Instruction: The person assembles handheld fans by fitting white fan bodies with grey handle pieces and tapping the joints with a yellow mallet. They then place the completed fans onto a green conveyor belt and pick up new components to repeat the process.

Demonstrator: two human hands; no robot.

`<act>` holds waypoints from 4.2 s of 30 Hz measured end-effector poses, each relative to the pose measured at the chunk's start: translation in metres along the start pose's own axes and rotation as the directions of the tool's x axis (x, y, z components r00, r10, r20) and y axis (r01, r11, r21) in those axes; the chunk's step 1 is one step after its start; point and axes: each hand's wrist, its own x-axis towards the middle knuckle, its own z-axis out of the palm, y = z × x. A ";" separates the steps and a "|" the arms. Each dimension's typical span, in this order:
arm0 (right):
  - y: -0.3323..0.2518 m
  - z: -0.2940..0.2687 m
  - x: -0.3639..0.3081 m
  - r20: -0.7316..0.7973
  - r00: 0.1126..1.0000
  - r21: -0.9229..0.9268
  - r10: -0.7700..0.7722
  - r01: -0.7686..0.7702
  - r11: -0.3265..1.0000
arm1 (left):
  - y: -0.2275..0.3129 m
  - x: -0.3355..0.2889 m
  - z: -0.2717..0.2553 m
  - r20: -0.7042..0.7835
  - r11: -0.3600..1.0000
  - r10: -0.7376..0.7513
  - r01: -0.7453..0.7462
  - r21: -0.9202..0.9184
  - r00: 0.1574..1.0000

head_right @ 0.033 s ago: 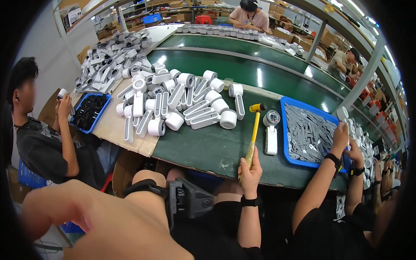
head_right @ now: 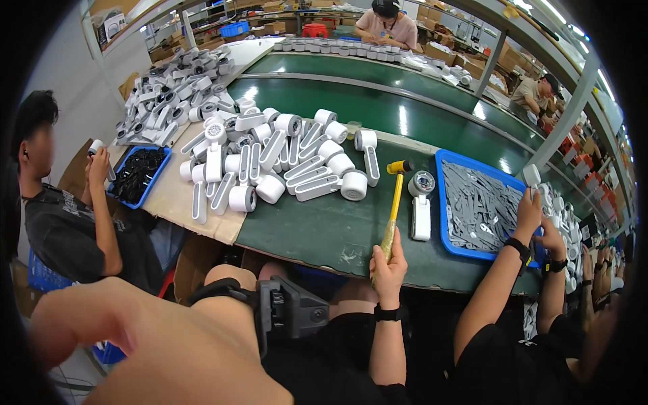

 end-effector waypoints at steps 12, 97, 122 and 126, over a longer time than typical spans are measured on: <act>-0.001 -0.002 -0.003 0.009 0.999 0.095 -0.042 0.041 0.995 | 0.033 -0.036 -0.053 -0.289 0.914 -0.031 0.145 0.380 0.957; -0.107 -0.041 -0.105 0.348 0.937 -0.707 -0.034 0.286 0.647 | -0.004 -0.256 -0.141 -0.576 -0.536 0.655 0.838 0.103 0.489; -0.091 -0.054 -0.102 0.255 0.966 -0.765 0.042 0.175 0.619 | -0.003 -0.252 -0.141 -0.616 -0.538 0.637 0.840 0.074 0.463; -0.096 -0.056 -0.102 0.250 0.966 -0.754 -0.062 0.234 0.614 | -0.003 -0.251 -0.139 -0.624 -0.535 0.636 0.842 0.067 0.454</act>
